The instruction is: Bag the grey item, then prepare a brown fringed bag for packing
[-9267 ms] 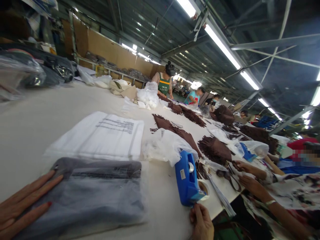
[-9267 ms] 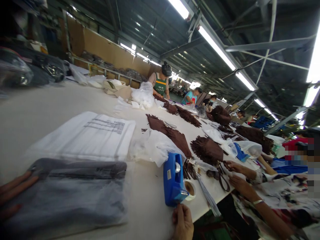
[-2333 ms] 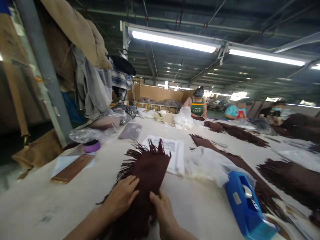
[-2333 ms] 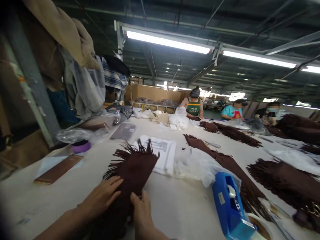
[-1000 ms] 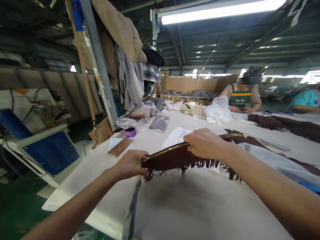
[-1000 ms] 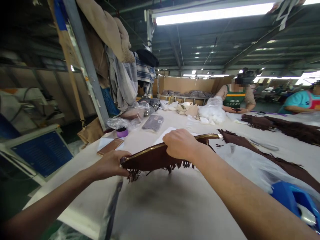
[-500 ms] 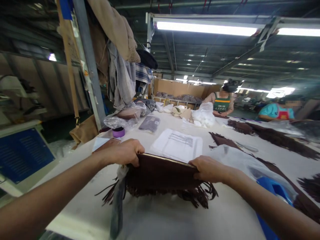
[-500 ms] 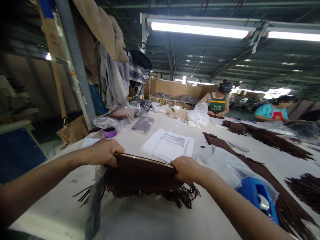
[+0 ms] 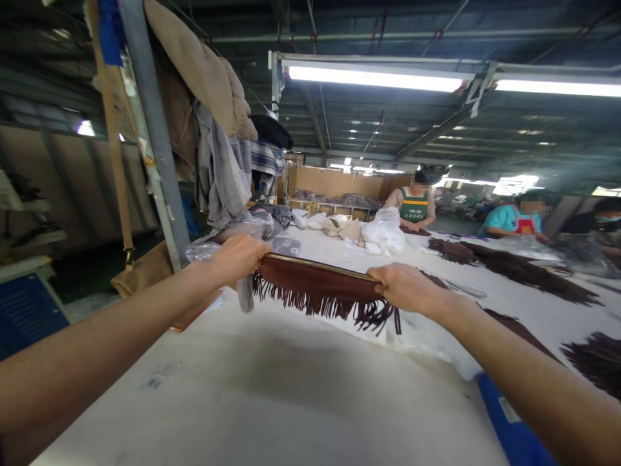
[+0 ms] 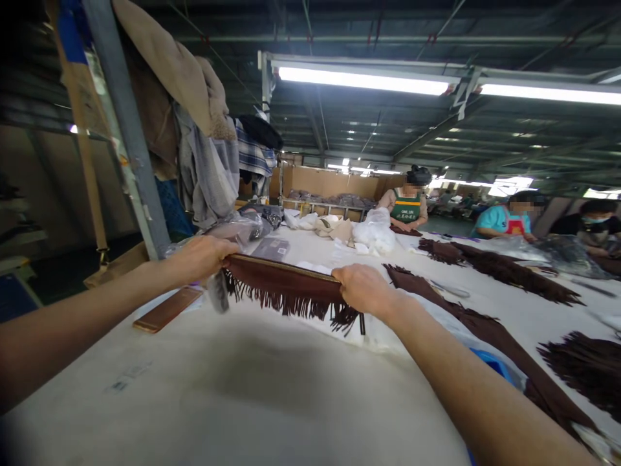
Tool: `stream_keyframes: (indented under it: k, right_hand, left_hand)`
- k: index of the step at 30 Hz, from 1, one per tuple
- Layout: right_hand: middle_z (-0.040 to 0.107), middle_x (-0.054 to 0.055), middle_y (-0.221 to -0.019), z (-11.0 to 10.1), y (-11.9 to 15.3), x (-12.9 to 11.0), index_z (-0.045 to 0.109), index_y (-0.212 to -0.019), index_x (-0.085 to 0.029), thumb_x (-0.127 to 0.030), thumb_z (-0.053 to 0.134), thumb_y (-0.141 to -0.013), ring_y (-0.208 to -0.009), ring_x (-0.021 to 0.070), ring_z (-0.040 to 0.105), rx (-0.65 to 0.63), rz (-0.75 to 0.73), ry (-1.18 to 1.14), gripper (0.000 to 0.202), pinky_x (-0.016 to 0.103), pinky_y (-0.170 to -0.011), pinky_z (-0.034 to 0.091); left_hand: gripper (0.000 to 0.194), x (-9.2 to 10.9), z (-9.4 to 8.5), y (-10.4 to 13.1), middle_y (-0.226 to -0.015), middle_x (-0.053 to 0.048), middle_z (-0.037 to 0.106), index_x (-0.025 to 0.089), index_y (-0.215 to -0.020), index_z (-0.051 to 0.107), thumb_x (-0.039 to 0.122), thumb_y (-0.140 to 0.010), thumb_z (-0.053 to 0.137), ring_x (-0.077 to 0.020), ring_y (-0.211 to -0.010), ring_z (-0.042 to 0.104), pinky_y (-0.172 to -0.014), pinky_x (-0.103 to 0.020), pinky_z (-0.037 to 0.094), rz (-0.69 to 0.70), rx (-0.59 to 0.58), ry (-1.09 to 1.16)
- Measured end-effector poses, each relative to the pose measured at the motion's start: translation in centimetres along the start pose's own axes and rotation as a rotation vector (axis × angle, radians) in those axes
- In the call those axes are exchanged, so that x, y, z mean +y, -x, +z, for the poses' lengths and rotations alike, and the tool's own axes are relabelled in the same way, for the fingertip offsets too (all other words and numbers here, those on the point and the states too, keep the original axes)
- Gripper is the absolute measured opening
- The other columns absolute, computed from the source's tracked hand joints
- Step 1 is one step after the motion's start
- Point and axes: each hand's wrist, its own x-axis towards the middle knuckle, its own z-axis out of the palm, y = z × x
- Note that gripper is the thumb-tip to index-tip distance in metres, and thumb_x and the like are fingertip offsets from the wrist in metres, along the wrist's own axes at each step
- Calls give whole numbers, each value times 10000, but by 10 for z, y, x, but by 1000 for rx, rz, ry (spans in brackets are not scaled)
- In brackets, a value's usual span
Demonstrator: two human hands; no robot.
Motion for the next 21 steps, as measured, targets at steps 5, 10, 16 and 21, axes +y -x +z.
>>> stream_keyframes:
  k: [5, 10, 16, 21]
  right_hand:
    - [679, 86, -839, 25, 19, -5, 615, -937, -168, -2, 398, -728, -787, 219, 632, 51, -20, 46, 343, 285, -629, 394]
    - [682, 70, -874, 134, 88, -46, 609, -999, -144, 53, 374, -685, -795, 173, 617, 407, -220, 43, 440, 289, -768, 445]
    - [710, 12, -799, 233, 144, -85, 627, -894, -183, -32, 276, -858, -774, 132, 631, 811, -186, -12, 383, 250, -732, 436]
    - [715, -9, -779, 239, 144, -86, 645, -860, -187, -49, 292, -888, -755, 113, 644, 865, -125, -32, 380, 228, -741, 457]
  left_hand:
    - [140, 6, 29, 13, -766, -63, 611, 151, -804, 582, 72, -820, 467, -214, -783, 579, -787, -330, 426, 298, 270, -223]
    - [250, 54, 131, 85, -666, -55, 602, 121, -748, 609, 7, -801, 393, -179, -667, 561, -900, -380, 422, 533, 617, -246]
    - [317, 112, 216, 172, -747, -72, 633, 148, -802, 621, 68, -829, 316, -190, -778, 589, -1037, -417, 302, 350, 657, -42]
    - [385, 171, 197, 148, -1166, -110, 596, 182, -1165, 547, 173, -884, 284, -241, -1142, 494, -1091, -474, 177, 328, 647, 105]
